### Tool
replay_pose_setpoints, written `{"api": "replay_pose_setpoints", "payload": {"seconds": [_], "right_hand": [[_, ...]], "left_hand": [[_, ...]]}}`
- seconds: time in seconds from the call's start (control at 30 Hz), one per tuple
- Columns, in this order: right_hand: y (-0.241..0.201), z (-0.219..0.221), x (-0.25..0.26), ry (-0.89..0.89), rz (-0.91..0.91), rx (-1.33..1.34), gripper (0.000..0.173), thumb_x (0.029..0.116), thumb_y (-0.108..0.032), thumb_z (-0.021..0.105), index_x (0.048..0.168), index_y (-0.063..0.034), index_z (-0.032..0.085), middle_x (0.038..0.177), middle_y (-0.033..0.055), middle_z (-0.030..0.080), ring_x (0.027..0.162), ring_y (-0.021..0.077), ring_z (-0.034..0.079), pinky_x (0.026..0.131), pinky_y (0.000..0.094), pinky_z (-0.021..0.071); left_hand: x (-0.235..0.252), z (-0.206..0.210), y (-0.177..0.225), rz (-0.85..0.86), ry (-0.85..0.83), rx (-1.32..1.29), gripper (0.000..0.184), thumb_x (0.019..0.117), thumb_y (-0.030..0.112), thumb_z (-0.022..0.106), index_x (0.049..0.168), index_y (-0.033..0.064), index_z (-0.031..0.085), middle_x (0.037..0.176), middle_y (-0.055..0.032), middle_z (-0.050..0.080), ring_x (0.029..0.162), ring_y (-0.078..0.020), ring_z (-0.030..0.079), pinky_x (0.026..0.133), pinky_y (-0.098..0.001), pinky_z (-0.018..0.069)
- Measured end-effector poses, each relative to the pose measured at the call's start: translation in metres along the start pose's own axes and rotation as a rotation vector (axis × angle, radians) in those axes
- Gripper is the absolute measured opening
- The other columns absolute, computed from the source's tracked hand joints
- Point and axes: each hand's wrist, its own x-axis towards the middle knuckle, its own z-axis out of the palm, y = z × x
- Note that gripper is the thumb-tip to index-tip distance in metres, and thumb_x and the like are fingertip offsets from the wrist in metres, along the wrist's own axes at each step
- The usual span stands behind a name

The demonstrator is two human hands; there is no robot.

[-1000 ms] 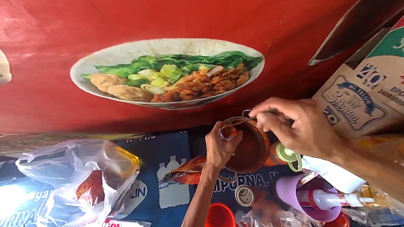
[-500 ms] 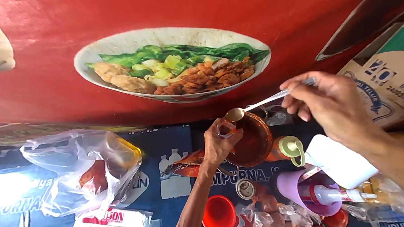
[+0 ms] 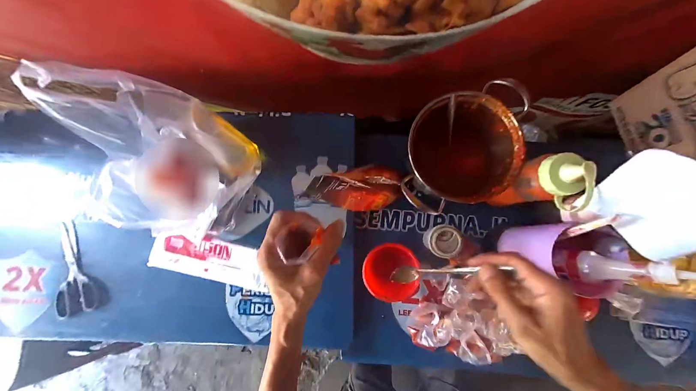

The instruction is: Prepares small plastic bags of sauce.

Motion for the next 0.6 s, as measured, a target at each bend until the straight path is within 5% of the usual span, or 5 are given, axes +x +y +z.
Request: {"api": "replay_pose_setpoints", "payload": {"seconds": [0.17,0.33,0.37,0.47,0.6], "right_hand": [[0.048,0.060,-0.019,0.031,0.128,-0.119,0.032,0.1053,-0.029,0.053,0.122,-0.0059,0.069,0.097,0.0026,0.075,0.080,0.0058,0.071,0.072,0.0257,0.0602],[0.051,0.045,-0.031,0.013,0.153,-0.418,0.067,0.0997,-0.030,0.063,0.154,0.0006,0.038,0.101,0.0196,0.073,0.080,0.0307,0.073,0.071,0.0527,0.0608],[0.047,0.041,-0.036,0.074,0.103,-0.452,0.069,0.0993,-0.030,0.064,0.154,0.0022,0.037,0.097,0.0198,0.072,0.075,0.0289,0.071,0.066,0.0505,0.0592],[0.030,0.047,-0.057,0.104,-0.107,-0.278,0.052,0.1012,-0.022,0.063,0.142,0.0036,0.045,0.092,0.0011,0.068,0.072,-0.0027,0.060,0.063,0.0162,0.0520],[0.027,0.110,-0.089,-0.204,-0.198,0.029,0.023,0.1011,-0.018,0.065,0.119,-0.0054,0.067,0.101,0.0040,0.071,0.088,0.0011,0.066,0.074,0.0164,0.0554]], "left_hand": [[-0.059,-0.029,-0.025,-0.115,0.133,0.010,0.021,0.0813,0.004,0.078,0.093,0.0068,0.062,0.075,0.0086,0.068,0.060,-0.0031,0.066,0.053,-0.0226,0.0604],[-0.097,-0.040,-0.060,-0.122,0.169,-0.055,0.020,0.0821,0.001,0.077,0.092,0.0046,0.060,0.074,0.0052,0.068,0.057,-0.0053,0.066,0.049,-0.0238,0.0601],[-0.103,-0.040,-0.065,-0.111,0.176,-0.067,0.021,0.0819,0.001,0.077,0.093,0.0050,0.060,0.075,0.0056,0.068,0.059,-0.0049,0.067,0.051,-0.0232,0.0603],[-0.120,-0.041,-0.081,-0.048,0.189,-0.111,0.021,0.0820,0.000,0.078,0.094,0.0053,0.062,0.078,0.0050,0.070,0.063,-0.0050,0.068,0.055,-0.0229,0.0612],[-0.143,-0.036,-0.087,0.036,0.208,-0.130,0.022,0.0810,0.003,0.081,0.095,0.0073,0.065,0.083,0.0044,0.071,0.072,-0.0050,0.069,0.063,-0.0220,0.0617]]}}
